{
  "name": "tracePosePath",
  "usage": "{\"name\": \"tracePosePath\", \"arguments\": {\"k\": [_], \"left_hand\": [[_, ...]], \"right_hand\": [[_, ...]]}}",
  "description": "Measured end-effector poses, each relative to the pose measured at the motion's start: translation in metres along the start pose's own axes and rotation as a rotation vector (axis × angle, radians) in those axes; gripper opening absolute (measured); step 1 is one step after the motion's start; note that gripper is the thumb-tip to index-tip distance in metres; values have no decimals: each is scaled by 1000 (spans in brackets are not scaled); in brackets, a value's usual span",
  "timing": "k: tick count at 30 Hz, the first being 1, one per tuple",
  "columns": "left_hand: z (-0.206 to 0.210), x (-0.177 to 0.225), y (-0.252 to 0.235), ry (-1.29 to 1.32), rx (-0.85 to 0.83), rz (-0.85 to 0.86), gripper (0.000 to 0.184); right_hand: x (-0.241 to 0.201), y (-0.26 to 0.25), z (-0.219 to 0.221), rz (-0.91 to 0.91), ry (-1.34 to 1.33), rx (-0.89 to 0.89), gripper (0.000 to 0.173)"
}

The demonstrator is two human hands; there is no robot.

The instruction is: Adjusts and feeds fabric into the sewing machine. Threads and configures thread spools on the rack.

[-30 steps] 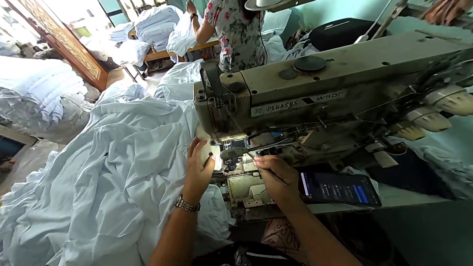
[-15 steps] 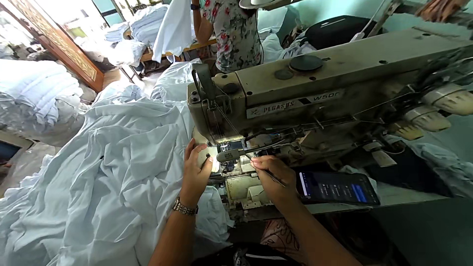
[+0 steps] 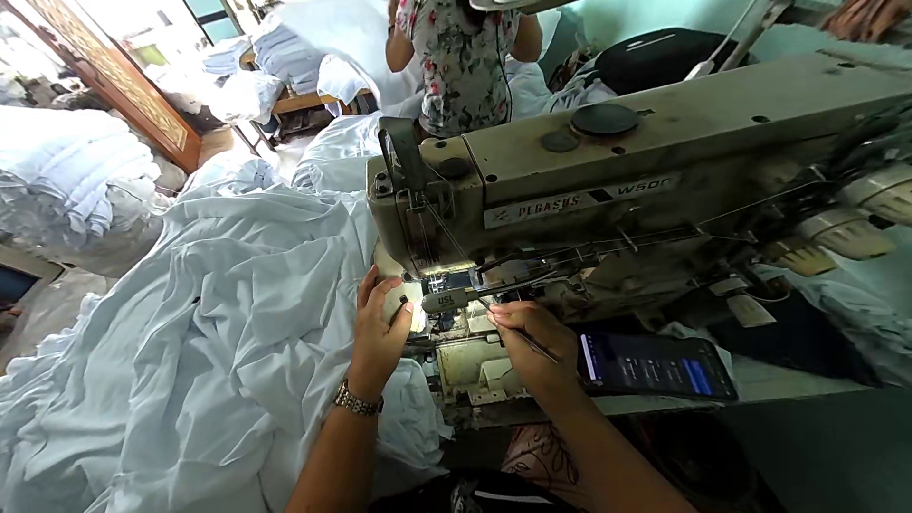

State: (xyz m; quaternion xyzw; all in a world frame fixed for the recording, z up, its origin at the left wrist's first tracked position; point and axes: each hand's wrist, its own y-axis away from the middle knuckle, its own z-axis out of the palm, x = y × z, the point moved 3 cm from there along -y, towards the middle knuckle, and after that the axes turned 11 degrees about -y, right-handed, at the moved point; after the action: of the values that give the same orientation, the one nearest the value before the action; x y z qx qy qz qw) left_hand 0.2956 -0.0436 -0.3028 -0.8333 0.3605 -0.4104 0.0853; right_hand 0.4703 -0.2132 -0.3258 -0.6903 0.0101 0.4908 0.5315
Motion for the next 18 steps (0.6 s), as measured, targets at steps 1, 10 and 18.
{"name": "tracePosePath", "arguments": {"k": [1, 10, 18], "left_hand": [[0, 0, 0, 2, 3, 5, 35], [1, 0, 0, 7, 13, 12, 34], [0, 0, 0, 14, 18, 9, 34]], "right_hand": [[0, 0, 0, 1, 3, 3, 7], [-2, -1, 2, 18, 15, -16, 7], [-2, -4, 6, 26, -14, -24, 7]]}}
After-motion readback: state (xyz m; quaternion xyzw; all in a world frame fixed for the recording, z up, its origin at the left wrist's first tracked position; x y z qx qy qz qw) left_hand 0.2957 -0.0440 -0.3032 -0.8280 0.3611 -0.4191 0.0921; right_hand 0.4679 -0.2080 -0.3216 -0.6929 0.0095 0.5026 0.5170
